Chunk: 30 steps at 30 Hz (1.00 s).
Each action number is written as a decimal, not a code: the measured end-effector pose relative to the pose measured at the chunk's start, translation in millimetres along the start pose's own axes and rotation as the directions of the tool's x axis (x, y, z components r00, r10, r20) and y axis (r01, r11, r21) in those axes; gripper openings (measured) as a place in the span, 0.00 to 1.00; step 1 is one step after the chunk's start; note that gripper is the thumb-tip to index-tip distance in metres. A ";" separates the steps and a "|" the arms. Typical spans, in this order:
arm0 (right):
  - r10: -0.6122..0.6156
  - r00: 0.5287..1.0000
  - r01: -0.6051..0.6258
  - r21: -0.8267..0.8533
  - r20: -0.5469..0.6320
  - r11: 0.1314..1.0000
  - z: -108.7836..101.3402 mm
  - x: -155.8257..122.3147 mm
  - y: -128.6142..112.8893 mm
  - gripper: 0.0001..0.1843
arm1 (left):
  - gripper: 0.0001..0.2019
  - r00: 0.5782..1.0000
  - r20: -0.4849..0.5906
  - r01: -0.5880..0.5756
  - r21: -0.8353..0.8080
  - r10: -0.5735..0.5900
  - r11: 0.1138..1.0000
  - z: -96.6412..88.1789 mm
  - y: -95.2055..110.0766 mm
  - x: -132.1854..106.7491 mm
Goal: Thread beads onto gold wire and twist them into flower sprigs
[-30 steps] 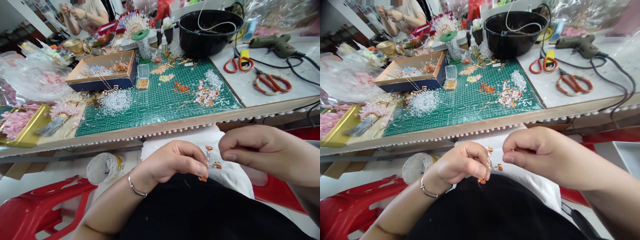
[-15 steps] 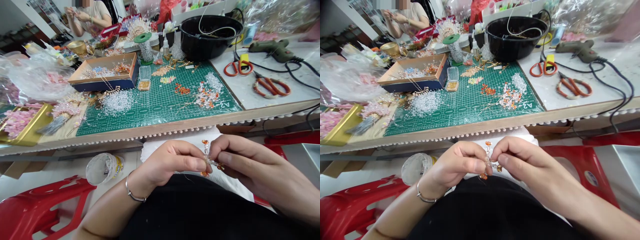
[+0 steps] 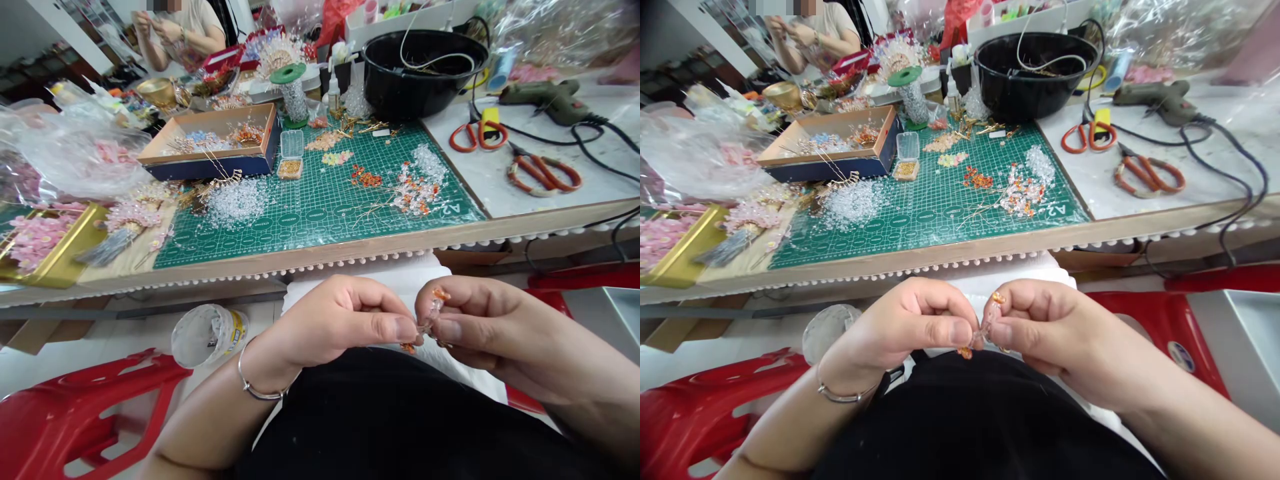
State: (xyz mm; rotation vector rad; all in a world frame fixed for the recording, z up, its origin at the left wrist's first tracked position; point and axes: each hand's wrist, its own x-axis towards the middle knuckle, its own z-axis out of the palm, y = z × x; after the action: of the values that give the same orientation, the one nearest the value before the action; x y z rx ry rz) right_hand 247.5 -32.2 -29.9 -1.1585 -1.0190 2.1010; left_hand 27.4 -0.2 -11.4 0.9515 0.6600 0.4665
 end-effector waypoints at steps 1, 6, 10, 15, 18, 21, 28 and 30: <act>-0.010 1.000 0.010 0.007 0.014 1.000 0.0 -0.4 0.3 0.19 | 0.09 1.000 0.002 0.006 -0.002 -0.006 1.000 0.1 0.7 0.4; -0.107 0.994 0.107 -0.029 0.009 0.994 1.2 -2.5 1.5 0.15 | 0.12 0.999 -0.023 0.043 -0.005 -0.043 0.999 0.6 3.3 2.9; -0.184 0.982 0.184 0.003 -0.036 0.983 4.3 -0.9 6.2 0.12 | 0.11 0.997 -0.057 0.056 -0.045 -0.058 0.997 1.6 -0.9 7.2; -0.238 0.959 0.258 0.122 -0.153 0.958 16.7 4.8 8.2 0.14 | 0.10 0.996 -0.083 0.006 -0.229 -0.026 0.973 6.9 -14.8 13.3; -0.269 0.935 0.297 0.094 -0.229 0.950 20.6 6.8 9.7 0.15 | 0.13 0.996 -0.084 -0.019 -0.157 0.006 0.987 11.6 -20.1 11.3; -0.317 0.896 0.336 0.008 -0.310 0.942 21.3 6.8 11.5 0.14 | 0.15 0.993 -0.102 -0.047 0.077 0.055 0.996 17.1 -19.3 4.0; -0.303 0.886 0.360 0.108 -0.351 0.927 27.3 8.0 6.8 0.14 | 0.11 0.852 -0.064 -0.232 0.844 0.519 0.484 12.6 -27.8 2.7; -0.291 0.896 0.355 0.148 -0.336 0.923 28.1 8.9 6.8 0.14 | 0.11 0.804 0.053 -0.261 0.926 0.592 0.272 6.6 -34.9 7.2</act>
State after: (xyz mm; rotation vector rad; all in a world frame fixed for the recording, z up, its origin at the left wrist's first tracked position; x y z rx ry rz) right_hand 218.2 -39.7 -29.8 -1.0839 -0.7661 1.6539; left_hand 39.9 -17.3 -40.8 2.2317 0.9681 0.7863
